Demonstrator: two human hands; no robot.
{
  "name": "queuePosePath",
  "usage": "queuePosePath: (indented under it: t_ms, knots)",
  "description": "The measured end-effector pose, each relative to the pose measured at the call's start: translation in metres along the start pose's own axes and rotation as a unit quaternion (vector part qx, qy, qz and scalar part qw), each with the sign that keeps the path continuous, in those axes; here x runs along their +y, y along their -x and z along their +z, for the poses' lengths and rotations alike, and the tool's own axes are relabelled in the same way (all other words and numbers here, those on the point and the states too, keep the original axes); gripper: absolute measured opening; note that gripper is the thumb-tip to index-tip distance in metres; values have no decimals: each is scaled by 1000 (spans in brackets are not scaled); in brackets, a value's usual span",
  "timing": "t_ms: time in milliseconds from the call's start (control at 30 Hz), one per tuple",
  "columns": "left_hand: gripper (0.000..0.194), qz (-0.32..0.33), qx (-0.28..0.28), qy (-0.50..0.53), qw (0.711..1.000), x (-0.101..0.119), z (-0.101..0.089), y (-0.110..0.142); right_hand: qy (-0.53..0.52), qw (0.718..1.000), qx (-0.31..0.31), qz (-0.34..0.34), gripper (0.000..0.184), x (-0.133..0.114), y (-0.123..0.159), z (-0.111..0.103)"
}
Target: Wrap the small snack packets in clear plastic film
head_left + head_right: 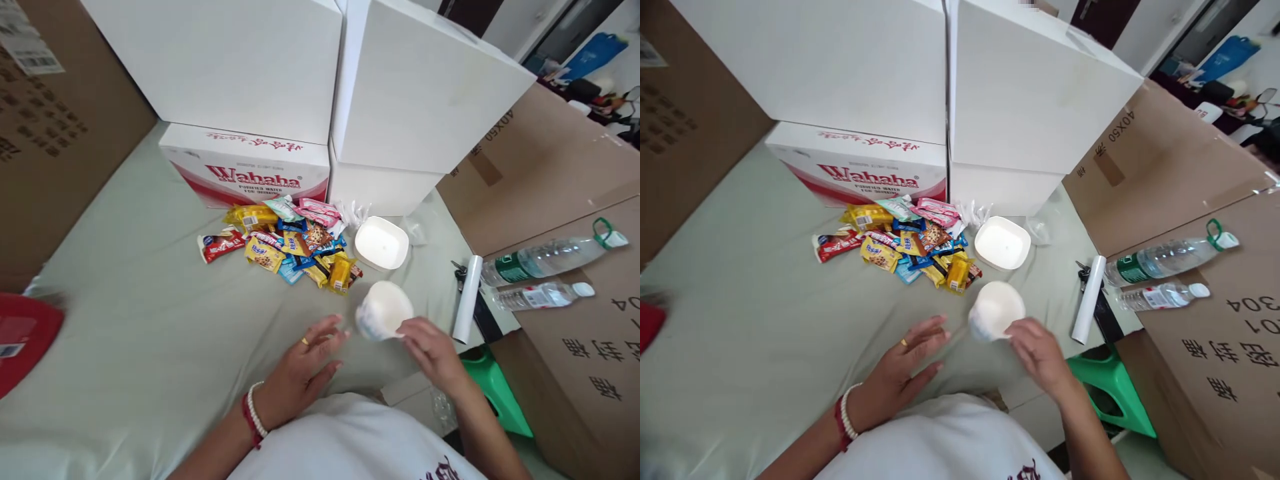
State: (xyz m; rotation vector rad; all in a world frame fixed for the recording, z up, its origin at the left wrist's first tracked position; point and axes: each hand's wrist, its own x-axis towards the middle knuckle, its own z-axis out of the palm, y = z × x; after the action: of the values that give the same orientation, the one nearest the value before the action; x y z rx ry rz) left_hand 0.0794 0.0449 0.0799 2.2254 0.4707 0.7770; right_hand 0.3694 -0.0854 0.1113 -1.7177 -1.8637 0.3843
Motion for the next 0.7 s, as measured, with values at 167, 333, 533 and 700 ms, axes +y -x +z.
queuePosePath:
  t_ms: [167, 333, 533, 700]
  knots:
    - [24, -38, 45, -69, 996, -9, -2, 10, 160, 950, 186, 194, 32, 84, 8, -53]
    - [19, -106, 72, -121, 984, -16, -12, 60, 247, 885, 291, 265, 40, 157, -32, -90]
    - [24, -156, 118, -194, 961, -16, -18, 94, 265, 867, 266, 327, 34, 207, -183, -160]
    - [23, -163, 123, -207, 957, -10, -11, 91, 245, 890, 218, 317, 55, 221, -254, -167]
